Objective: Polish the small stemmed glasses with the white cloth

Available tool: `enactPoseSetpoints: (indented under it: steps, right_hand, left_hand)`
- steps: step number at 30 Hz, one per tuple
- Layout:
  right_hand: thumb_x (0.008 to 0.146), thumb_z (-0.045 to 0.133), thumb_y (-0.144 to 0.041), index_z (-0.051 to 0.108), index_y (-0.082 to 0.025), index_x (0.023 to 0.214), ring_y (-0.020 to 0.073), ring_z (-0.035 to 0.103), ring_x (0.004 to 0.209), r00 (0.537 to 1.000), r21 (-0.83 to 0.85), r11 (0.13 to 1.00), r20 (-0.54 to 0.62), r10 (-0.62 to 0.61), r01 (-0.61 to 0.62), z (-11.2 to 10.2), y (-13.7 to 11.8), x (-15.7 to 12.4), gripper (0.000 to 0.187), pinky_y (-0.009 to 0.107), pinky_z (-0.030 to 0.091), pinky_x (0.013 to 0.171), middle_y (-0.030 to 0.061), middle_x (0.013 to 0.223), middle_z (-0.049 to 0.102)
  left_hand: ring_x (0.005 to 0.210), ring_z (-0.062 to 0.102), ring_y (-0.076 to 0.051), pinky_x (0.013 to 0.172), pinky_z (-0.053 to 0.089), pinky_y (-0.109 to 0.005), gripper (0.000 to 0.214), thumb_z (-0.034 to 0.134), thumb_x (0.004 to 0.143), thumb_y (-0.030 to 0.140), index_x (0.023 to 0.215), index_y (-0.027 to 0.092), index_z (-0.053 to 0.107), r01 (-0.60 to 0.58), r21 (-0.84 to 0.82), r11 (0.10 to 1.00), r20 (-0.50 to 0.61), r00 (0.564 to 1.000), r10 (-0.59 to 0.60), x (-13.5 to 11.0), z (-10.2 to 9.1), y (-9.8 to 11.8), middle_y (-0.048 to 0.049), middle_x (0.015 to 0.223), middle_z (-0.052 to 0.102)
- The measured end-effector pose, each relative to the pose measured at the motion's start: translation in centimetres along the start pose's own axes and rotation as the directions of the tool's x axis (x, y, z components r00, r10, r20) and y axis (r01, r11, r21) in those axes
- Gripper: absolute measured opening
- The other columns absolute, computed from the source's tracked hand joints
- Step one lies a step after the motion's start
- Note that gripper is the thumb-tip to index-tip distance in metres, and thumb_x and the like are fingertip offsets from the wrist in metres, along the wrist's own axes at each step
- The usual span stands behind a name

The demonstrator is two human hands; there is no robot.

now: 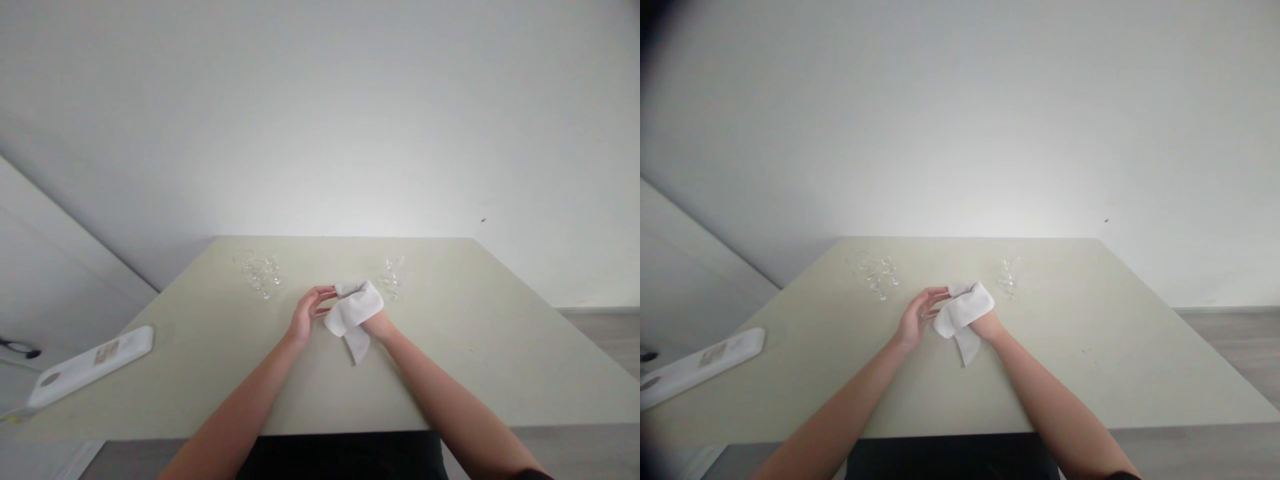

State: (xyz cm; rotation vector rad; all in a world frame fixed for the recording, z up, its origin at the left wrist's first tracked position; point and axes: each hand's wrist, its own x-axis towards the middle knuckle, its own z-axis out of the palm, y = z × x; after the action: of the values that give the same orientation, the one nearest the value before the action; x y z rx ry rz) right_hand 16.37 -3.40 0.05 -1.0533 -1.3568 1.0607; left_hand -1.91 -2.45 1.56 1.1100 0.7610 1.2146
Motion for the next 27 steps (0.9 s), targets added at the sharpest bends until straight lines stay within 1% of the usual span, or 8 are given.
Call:
enactPoseSetpoints:
  steps: [3, 5, 10, 14, 18, 22, 24, 27]
  right_hand:
    - [0.084, 0.065, -0.060, 0.072, -0.025, 0.101, 0.0281, 0.068, 0.112, 0.990, 0.092, 0.986, 0.036, 0.133, -0.136, 0.3, 0.9, -0.2, 0.040, 0.049, 0.051, 0.106, 0.0089, 0.112, 0.075]
    - [0.085, 0.062, -0.065, 0.074, -0.025, 0.101, 0.0285, 0.067, 0.114, 0.991, 0.088, 0.989, 0.076, 0.109, -0.116, 0.2, 1.3, -0.3, 0.045, 0.049, 0.048, 0.109, 0.0092, 0.113, 0.075]
    - [0.079, 0.073, -0.055, 0.076, -0.023, 0.103, 0.0297, 0.069, 0.109, 0.978, -0.089, 0.988, 0.178, -0.107, 0.124, -0.2, 0.7, -0.6, 0.040, 0.048, 0.046, 0.111, 0.0093, 0.112, 0.077]
    - [0.072, 0.082, -0.042, 0.069, -0.020, 0.121, 0.0287, 0.068, 0.113, 0.947, -0.072, 0.965, 0.220, -0.233, 0.254, -0.2, 0.0, -0.8, 0.055, 0.046, 0.046, 0.111, 0.0111, 0.123, 0.073]
    - [0.076, 0.076, -0.056, 0.070, -0.023, 0.114, 0.0308, 0.065, 0.119, 0.999, 0.014, 0.999, 0.041, -0.031, 0.031, 0.3, 0.3, -0.6, 0.052, 0.048, 0.045, 0.112, 0.0112, 0.127, 0.071]
    - [0.083, 0.065, -0.062, 0.069, -0.027, 0.118, 0.0291, 0.063, 0.125, 0.952, 0.196, 0.932, 0.066, 0.298, -0.305, 1.1, 0.3, -0.8, 0.050, 0.050, 0.046, 0.111, 0.0080, 0.131, 0.070]
    - [0.086, 0.063, -0.060, 0.070, -0.027, 0.119, 0.0275, 0.066, 0.121, 0.942, 0.197, 0.927, 0.171, 0.289, -0.320, 1.1, -0.1, -0.9, 0.047, 0.048, 0.046, 0.111, 0.0068, 0.127, 0.072]
    - [0.086, 0.063, -0.057, 0.072, -0.024, 0.116, 0.0277, 0.065, 0.121, 0.970, 0.094, 0.984, 0.202, 0.132, -0.153, 0.4, -0.1, -0.7, 0.045, 0.048, 0.044, 0.113, 0.0083, 0.126, 0.073]
  left_hand:
    - [0.127, 0.057, -0.033, 0.096, 0.050, -0.040, 0.042, 0.059, 0.088, 0.050, 0.105, 0.016, 0.075, -0.329, 0.139, 0.934, 0.110, 0.943, 0.315, -0.6, -0.1, 0.2, -0.0167, 0.133, 0.065]
    - [0.122, 0.060, -0.032, 0.097, 0.050, -0.040, 0.040, 0.056, 0.090, 0.048, 0.101, 0.015, 0.077, -0.358, 0.163, 0.919, 0.143, 0.930, 0.337, -0.8, -0.2, 0.2, -0.0167, 0.127, 0.068]
    - [0.103, 0.069, -0.028, 0.090, 0.054, -0.040, 0.040, 0.048, 0.091, 0.043, 0.089, 0.015, 0.076, 0.017, -0.118, 0.993, 0.027, 1.000, -0.014, 0.2, -0.5, -0.4, -0.0137, 0.105, 0.077]
    - [0.079, 0.071, -0.022, 0.074, 0.056, -0.035, 0.029, 0.055, 0.084, 0.034, 0.089, 0.013, 0.074, 0.325, -0.270, 0.906, 0.038, 0.944, -0.327, 1.1, -0.8, -0.7, -0.0127, 0.093, 0.077]
    - [0.101, 0.070, -0.026, 0.084, 0.055, -0.037, 0.040, 0.049, 0.093, 0.049, 0.101, 0.017, 0.073, -0.061, -0.056, 0.997, -0.011, 0.998, 0.061, 0.4, -0.6, 0.0, -0.0132, 0.111, 0.075]
    - [0.122, 0.061, -0.031, 0.106, 0.043, -0.044, 0.047, 0.051, 0.094, 0.056, 0.108, 0.018, 0.075, -0.539, 0.311, 0.783, 0.242, 0.842, 0.483, -1.0, -0.7, 1.0, -0.0153, 0.127, 0.070]
    - [0.116, 0.064, -0.031, 0.105, 0.044, -0.045, 0.048, 0.049, 0.095, 0.055, 0.102, 0.017, 0.078, -0.546, 0.334, 0.769, 0.327, 0.832, 0.449, -1.3, -0.7, 1.1, -0.0162, 0.120, 0.073]
    - [0.104, 0.069, -0.029, 0.090, 0.052, -0.040, 0.048, 0.045, 0.096, 0.050, 0.091, 0.016, 0.077, -0.342, 0.227, 0.912, 0.211, 0.932, 0.297, -1.1, -0.4, 0.8, -0.0158, 0.111, 0.076]
